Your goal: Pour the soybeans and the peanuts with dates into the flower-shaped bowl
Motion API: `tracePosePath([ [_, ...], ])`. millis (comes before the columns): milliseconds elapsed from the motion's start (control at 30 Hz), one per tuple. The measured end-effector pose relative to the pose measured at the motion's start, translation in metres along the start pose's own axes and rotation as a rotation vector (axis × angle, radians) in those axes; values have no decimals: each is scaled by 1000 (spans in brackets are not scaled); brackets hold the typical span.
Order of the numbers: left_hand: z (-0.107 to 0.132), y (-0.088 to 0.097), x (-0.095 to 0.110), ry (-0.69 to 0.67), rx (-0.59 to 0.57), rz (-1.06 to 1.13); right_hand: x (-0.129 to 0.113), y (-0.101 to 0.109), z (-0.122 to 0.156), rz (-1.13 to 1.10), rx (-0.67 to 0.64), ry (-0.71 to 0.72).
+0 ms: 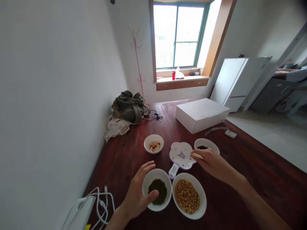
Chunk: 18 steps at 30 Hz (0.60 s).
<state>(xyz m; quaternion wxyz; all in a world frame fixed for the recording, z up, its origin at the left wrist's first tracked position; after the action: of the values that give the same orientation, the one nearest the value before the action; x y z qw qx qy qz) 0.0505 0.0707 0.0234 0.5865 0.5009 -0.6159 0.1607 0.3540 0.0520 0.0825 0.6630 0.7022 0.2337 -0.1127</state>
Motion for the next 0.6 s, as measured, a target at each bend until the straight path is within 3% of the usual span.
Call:
tracePosePath([
  [133, 7, -4, -23, 19, -20, 92, 17, -29, -8, 140, -153, -40],
  [200, 9, -7, -21, -44, -55, 55, 18, -34, -2, 112, -188, -41],
  [333, 14, -14, -14, -172, -126, -227, 14, -49, 16, -116, -360, -72],
  [500, 10, -2, -1, -257, -61, -338, 8, -72, 22, -174, -484, 18],
  [600, 3, 9, 0, -226, -28, -383, 4, -89, 22, -216, -549, 55],
])
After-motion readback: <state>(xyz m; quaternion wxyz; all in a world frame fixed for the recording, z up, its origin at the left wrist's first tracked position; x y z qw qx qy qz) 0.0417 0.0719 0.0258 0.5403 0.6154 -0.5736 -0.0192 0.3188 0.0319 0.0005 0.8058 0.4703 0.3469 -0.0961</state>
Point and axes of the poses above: each hand's wrist, its own z-axis away from the middle knuckle, its own y-axis out of the back of the hand, x = y × z, the point moved 9 cm from there along -z, towards the middle knuckle, and after that the axes turned 7 degrees about z, right-handed, at the moved point
